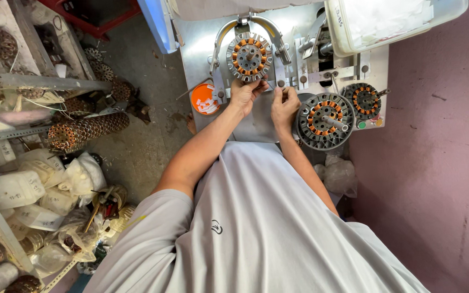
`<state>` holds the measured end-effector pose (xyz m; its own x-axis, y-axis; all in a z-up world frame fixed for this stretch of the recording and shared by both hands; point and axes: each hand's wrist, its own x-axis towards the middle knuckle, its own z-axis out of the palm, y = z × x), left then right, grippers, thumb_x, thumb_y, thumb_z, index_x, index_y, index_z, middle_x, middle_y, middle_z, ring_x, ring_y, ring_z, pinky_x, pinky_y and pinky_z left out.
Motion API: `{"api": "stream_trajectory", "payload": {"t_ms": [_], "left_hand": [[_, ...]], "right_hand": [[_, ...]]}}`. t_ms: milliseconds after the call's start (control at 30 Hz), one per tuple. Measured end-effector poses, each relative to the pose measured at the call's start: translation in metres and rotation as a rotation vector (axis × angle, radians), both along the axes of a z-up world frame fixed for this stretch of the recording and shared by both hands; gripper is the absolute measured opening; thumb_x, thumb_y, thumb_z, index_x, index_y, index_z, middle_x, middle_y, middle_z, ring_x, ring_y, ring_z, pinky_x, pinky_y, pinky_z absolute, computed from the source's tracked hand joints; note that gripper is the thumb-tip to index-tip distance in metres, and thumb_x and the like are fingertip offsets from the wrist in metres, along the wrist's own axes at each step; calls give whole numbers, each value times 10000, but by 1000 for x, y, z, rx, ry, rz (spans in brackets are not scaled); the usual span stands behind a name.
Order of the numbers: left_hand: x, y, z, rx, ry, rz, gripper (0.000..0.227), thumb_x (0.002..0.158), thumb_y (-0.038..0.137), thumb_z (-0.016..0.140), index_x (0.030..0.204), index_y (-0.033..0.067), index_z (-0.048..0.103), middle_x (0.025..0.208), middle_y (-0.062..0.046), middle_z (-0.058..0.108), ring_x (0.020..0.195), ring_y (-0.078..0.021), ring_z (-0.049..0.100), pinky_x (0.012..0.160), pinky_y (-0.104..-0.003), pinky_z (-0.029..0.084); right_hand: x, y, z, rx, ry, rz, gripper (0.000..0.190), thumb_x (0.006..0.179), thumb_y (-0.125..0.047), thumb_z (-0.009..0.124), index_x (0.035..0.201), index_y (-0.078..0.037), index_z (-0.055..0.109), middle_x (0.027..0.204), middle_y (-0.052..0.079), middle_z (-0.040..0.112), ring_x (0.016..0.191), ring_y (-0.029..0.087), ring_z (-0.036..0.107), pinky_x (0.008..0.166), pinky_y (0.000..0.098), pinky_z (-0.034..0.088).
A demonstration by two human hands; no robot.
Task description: The person assembles a circular electrical component by inserting small metal pieces into slots on a rotor-like object. They use pliers to secure the pieces and repeatedly adjust the component on a workbench.
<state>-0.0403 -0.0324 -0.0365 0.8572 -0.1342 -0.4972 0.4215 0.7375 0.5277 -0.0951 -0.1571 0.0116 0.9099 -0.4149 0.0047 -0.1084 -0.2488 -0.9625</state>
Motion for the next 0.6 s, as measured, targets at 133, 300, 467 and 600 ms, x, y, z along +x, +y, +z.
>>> {"api": "stream_trajectory", "payload": {"t_ms": [133, 300, 467, 600], "left_hand": [[9, -5, 0, 60, 126, 36, 180, 886, -95, 672, 1065, -80, 680, 968, -193, 749, 787, -249, 730, 695, -362, 663], [14, -11, 0, 208, 200, 141, 132, 881, -60, 681, 1012, -61, 689, 871, -136, 746, 696, -229, 729, 534, -308, 569], [14, -13, 3, 216, 254, 191, 116, 855, -63, 692, 968, -38, 678, 830, -125, 740, 642, -236, 721, 493, -301, 527], [13, -15, 0, 220, 260, 223, 96, 859, -61, 677, 954, -50, 674, 804, -140, 735, 612, -247, 713, 517, -317, 562]], "right_hand": [[0, 2, 5, 170, 153, 23, 299, 1011, -174, 695, 776, -3, 626, 666, 68, 683, 498, 102, 622, 416, 251, 476], [12, 4, 9, 325, 334, 10, 306, 1004, -192, 668, 775, 7, 626, 667, 103, 682, 460, 142, 645, 328, 271, 405], [22, 0, 9, 427, 379, 31, 286, 1012, -177, 650, 802, 15, 625, 684, 111, 675, 473, 154, 647, 335, 270, 418], [15, 2, 5, 430, 398, 40, 278, 1014, -178, 639, 818, 19, 640, 689, 111, 673, 478, 153, 645, 340, 266, 428]]}}
